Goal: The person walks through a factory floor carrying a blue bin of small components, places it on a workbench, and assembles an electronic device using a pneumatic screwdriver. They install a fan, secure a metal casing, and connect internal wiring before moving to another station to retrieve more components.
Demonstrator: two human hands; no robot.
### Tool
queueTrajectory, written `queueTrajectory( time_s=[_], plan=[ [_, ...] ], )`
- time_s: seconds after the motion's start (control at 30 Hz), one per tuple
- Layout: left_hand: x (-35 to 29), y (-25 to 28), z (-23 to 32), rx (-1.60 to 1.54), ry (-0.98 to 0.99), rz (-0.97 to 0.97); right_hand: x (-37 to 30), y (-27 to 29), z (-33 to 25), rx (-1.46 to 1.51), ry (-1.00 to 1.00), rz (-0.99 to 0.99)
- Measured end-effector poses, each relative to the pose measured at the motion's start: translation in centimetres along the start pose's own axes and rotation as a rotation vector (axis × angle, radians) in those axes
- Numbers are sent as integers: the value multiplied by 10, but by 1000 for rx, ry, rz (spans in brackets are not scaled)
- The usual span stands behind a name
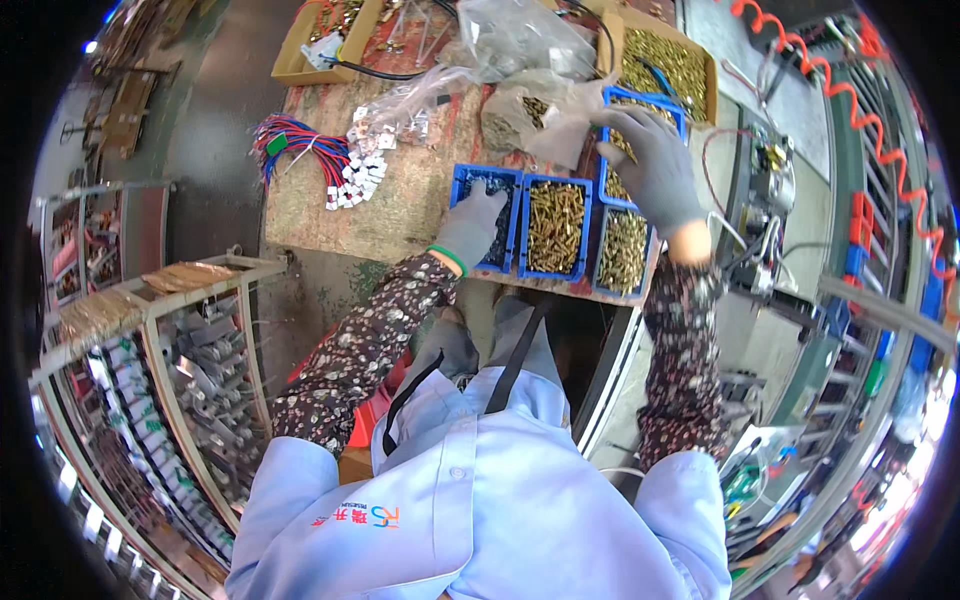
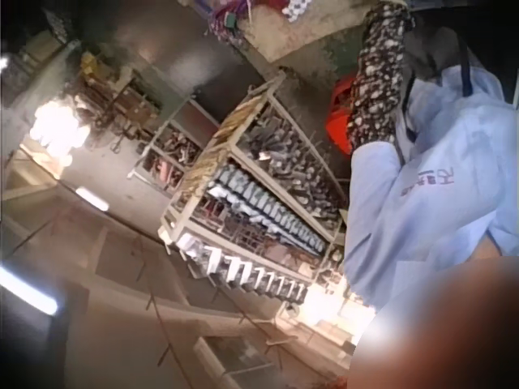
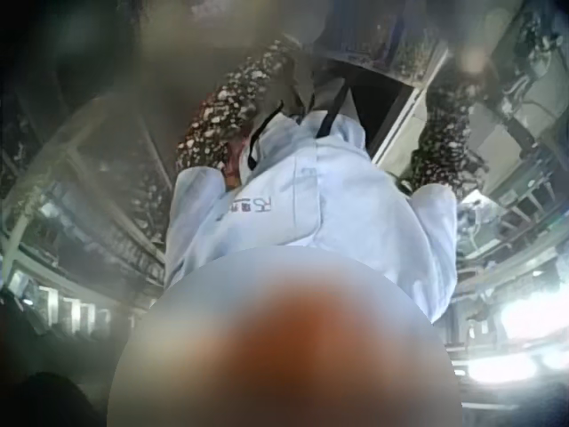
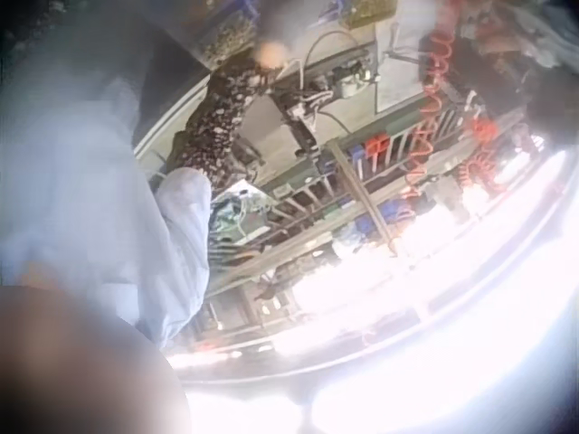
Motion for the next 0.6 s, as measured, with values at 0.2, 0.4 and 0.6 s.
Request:
queueTrajectory(
  time_s=[0.2, 0.4, 0.6],
  plan=[
    [14, -10, -5, 93, -256, 48, -201, 44, -60, 187, -695, 120],
    [17, -15, -15, 8, -499, 201, -387, -21, -195, 354, -1191, 159],
    [21, -28, -31, -93, -446, 294, -482, -136, -255, 504, -1289, -89]
  ],
)
Point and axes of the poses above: each hand's wrist, its own x-axis towards the middle knuckle, its own y-axis out of the back of the hand, z = x × y, the point moved 3 cm from there along x, towards the middle knuckle, and after that the axes turned 11 degrees about z, right-handed, at the moved point
